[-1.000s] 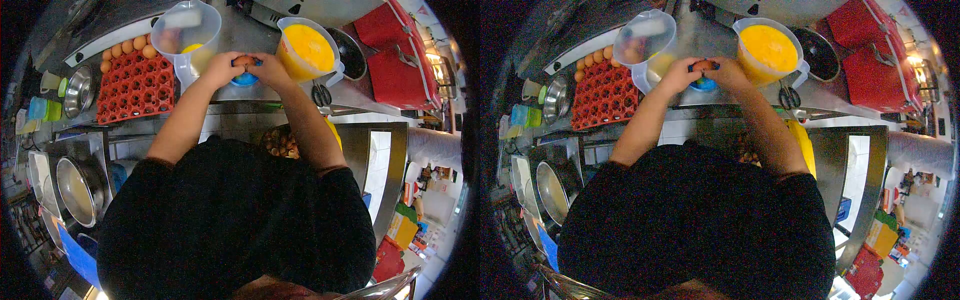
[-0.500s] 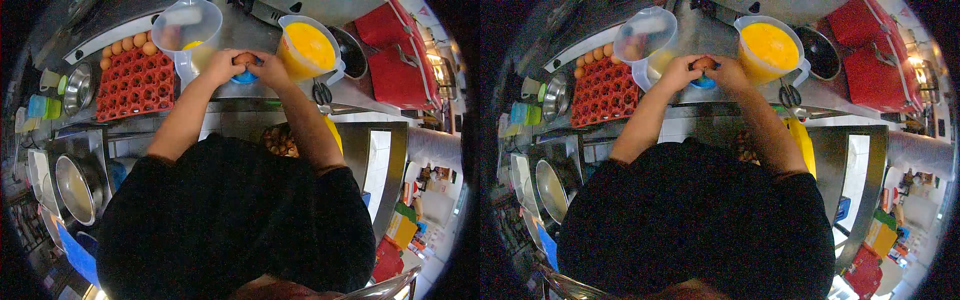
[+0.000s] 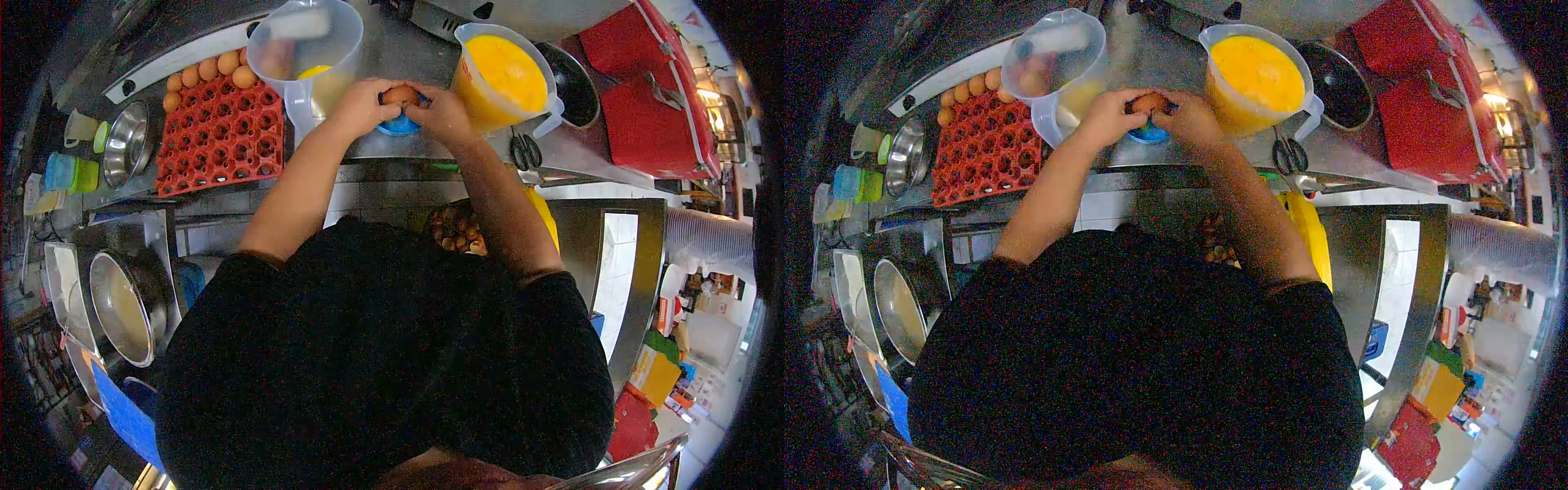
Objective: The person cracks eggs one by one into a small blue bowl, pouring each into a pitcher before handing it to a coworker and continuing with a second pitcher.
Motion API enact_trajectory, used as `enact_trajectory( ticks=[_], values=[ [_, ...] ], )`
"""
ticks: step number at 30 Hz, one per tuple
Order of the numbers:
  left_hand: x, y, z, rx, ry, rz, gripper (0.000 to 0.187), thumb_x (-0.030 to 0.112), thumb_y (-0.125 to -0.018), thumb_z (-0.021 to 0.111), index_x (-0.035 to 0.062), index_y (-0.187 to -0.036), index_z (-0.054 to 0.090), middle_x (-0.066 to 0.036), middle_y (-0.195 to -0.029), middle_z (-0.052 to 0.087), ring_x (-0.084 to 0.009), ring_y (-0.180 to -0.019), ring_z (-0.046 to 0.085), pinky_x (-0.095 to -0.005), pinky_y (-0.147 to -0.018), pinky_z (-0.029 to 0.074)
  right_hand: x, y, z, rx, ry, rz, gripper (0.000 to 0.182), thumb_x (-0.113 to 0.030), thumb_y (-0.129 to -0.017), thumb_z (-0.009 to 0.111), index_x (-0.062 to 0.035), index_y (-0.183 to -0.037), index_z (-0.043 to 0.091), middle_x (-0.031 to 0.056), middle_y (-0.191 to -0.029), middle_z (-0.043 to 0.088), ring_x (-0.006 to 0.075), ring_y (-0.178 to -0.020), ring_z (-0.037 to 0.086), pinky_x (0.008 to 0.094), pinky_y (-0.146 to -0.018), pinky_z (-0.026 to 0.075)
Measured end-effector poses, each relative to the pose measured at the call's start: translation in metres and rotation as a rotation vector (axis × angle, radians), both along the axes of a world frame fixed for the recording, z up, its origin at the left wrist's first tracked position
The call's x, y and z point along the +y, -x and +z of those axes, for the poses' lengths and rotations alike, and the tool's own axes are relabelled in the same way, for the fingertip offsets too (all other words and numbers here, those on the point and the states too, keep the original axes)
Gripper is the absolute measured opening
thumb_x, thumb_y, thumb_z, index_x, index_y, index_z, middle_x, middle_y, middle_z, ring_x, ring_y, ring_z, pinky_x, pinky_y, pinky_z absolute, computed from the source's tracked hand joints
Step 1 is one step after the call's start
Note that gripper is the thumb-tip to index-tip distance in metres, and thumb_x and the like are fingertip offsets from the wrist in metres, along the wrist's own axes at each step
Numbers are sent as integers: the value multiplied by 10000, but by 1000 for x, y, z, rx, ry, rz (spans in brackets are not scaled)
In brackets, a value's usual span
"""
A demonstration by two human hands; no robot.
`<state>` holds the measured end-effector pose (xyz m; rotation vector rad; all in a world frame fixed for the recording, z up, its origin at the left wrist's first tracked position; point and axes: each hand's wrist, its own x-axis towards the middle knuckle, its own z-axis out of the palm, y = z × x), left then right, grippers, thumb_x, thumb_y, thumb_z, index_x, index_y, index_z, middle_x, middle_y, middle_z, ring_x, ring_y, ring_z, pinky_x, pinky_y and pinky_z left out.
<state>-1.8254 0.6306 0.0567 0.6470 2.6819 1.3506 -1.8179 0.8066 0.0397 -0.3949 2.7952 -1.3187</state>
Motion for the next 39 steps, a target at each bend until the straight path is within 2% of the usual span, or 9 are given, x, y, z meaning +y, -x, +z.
enact_trajectory(
  ticks=[6,9,12,18,21,27,30,33,39],
  values=[
    [0,6,-11,16,-22,-14,432,189,-647,645,80,-1060,587,-175,-939,598,-295,-855,578,-356,-766,449,-4,-8,16,13,87,-1,457,-213,-717,655,-58,-1133,544,78,-875,614,115,-691,549,254,-651,463],
    [0,0,1,12,-21,-8,432,203,-658,647,78,-1067,584,-172,-931,605,-291,-838,589,-348,-755,453,-1,-4,9,-53,64,-19,467,-222,-717,669,-42,-1129,540,101,-913,615,132,-749,567,268,-679,468],
    [-3,8,-13,-19,-9,-31,433,231,-712,647,63,-1101,558,-134,-935,620,-207,-808,601,-304,-750,465,3,1,3,-78,18,-21,495,-235,-722,680,-11,-1135,525,122,-959,610,151,-825,573,280,-728,462],
    [-5,10,-11,-110,-83,-64,429,245,-723,645,75,-1108,558,-125,-959,617,-200,-831,599,-304,-756,459,5,3,15,-137,6,29,515,-269,-735,673,17,-1134,514,140,-1000,600,169,-888,565,285,-787,441],
    [-3,3,2,-53,-73,-27,425,258,-693,669,70,-1065,584,-134,-907,627,-210,-794,599,-308,-725,458,5,3,15,-129,15,56,493,-278,-733,667,2,-1116,533,140,-983,609,176,-875,575,290,-783,444],
    [0,-5,10,-119,-38,-1,403,176,-660,640,55,-1041,591,-134,-879,630,-216,-777,603,-311,-719,463,-2,-2,16,-15,-125,-21,483,-264,-695,672,-49,-1110,552,123,-925,629,202,-798,606,306,-729,469],
    [0,-3,3,-49,-19,11,409,176,-649,646,57,-1037,590,-144,-883,624,-236,-779,603,-320,-718,465,-2,-2,8,16,-131,-36,484,-255,-683,674,-58,-1109,555,118,-894,634,184,-778,610,301,-705,475],
    [-1,-3,-1,-74,-60,7,407,172,-648,644,60,-1035,589,-154,-884,618,-256,-782,601,-330,-714,466,-3,-7,16,-74,4,-12,482,-249,-686,672,-69,-1117,553,116,-875,633,159,-762,607,286,-694,476],
    [-2,-3,-3,20,-62,-16,413,174,-642,645,82,-1042,594,-156,-868,615,-270,-770,595,-338,-713,464,-2,-6,8,-6,-58,-14,476,-237,-698,668,-70,-1127,546,119,-930,620,152,-741,599,275,-689,478]
  ],
)
